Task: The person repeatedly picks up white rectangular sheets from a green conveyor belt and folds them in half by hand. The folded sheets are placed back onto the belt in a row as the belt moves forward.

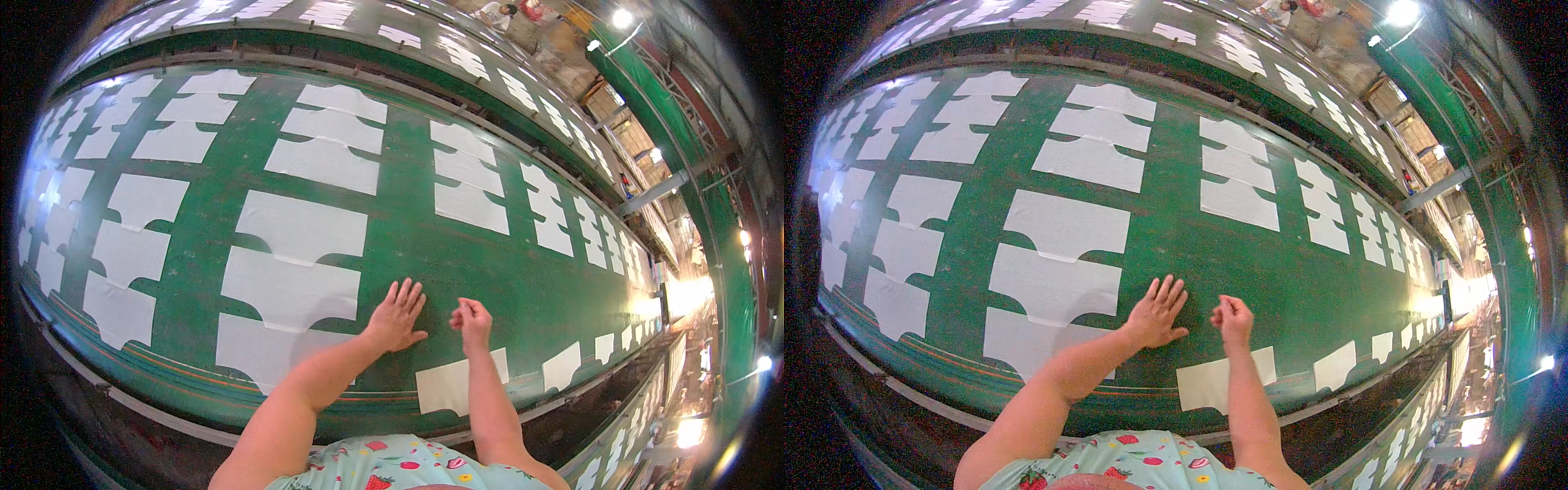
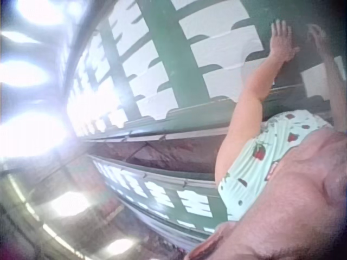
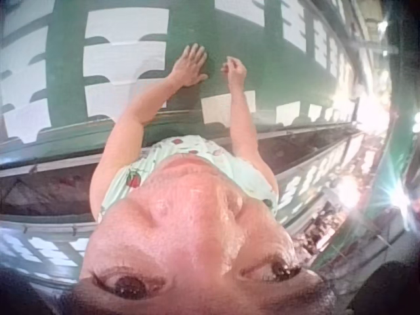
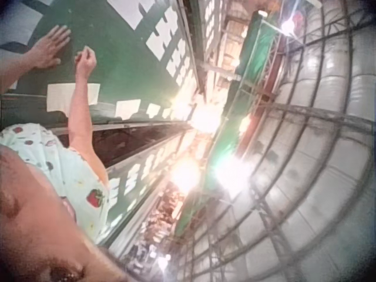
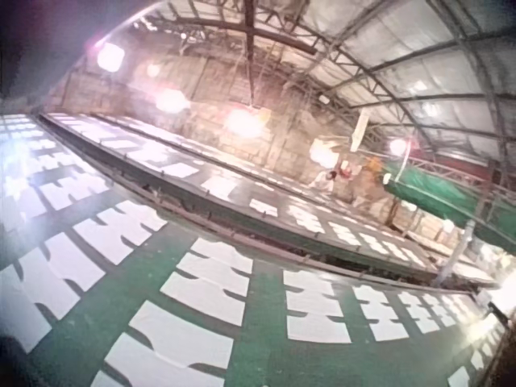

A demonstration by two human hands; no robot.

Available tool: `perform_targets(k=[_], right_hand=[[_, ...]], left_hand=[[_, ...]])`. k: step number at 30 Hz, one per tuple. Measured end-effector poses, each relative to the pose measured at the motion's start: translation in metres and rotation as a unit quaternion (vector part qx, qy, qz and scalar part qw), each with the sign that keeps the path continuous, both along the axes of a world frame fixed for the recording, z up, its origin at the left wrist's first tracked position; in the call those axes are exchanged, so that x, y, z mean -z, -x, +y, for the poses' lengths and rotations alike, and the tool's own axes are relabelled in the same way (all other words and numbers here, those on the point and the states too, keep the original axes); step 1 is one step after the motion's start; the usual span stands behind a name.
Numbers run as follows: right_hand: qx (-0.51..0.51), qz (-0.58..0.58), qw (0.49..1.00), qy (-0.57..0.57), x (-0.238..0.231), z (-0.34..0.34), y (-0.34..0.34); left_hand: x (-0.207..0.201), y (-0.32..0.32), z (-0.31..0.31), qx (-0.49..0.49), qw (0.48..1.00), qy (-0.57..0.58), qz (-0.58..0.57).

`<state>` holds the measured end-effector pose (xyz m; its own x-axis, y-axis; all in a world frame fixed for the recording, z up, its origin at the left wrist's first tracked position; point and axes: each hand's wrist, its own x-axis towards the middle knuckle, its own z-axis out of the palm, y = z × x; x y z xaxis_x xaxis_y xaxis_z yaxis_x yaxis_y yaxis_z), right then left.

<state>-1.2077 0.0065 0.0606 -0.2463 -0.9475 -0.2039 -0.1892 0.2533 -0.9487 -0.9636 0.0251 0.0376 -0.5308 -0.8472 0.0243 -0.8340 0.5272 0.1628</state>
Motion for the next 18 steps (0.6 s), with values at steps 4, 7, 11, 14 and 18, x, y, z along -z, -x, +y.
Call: perform_targets(k=[4, 7, 11, 14, 18], right_hand=[[-0.051, 0.298, 0.953, 0.019, -0.012, 0.031, 0.098], [-0.131, 0.575, 0.807, 0.019, -0.017, 0.057, 0.147], [-0.179, 0.605, 0.776, -0.016, -0.022, 0.081, 0.189], [-0.233, 0.577, 0.783, 0.008, -0.016, 0.092, 0.209], [-0.297, 0.568, 0.765, 0.058, -0.007, 0.101, 0.237]], left_hand=[[-0.011, 0.027, 0.042, 0.073, 0.997, -0.038, 0.011], [-0.007, 0.029, 0.047, 0.081, 0.994, -0.049, 0.063], [0.002, 0.034, 0.053, 0.047, 0.991, -0.044, 0.114], [0.001, 0.048, 0.069, -0.007, 0.998, -0.021, 0.062], [-0.006, 0.081, 0.095, -0.114, 0.992, -0.041, 0.028]])
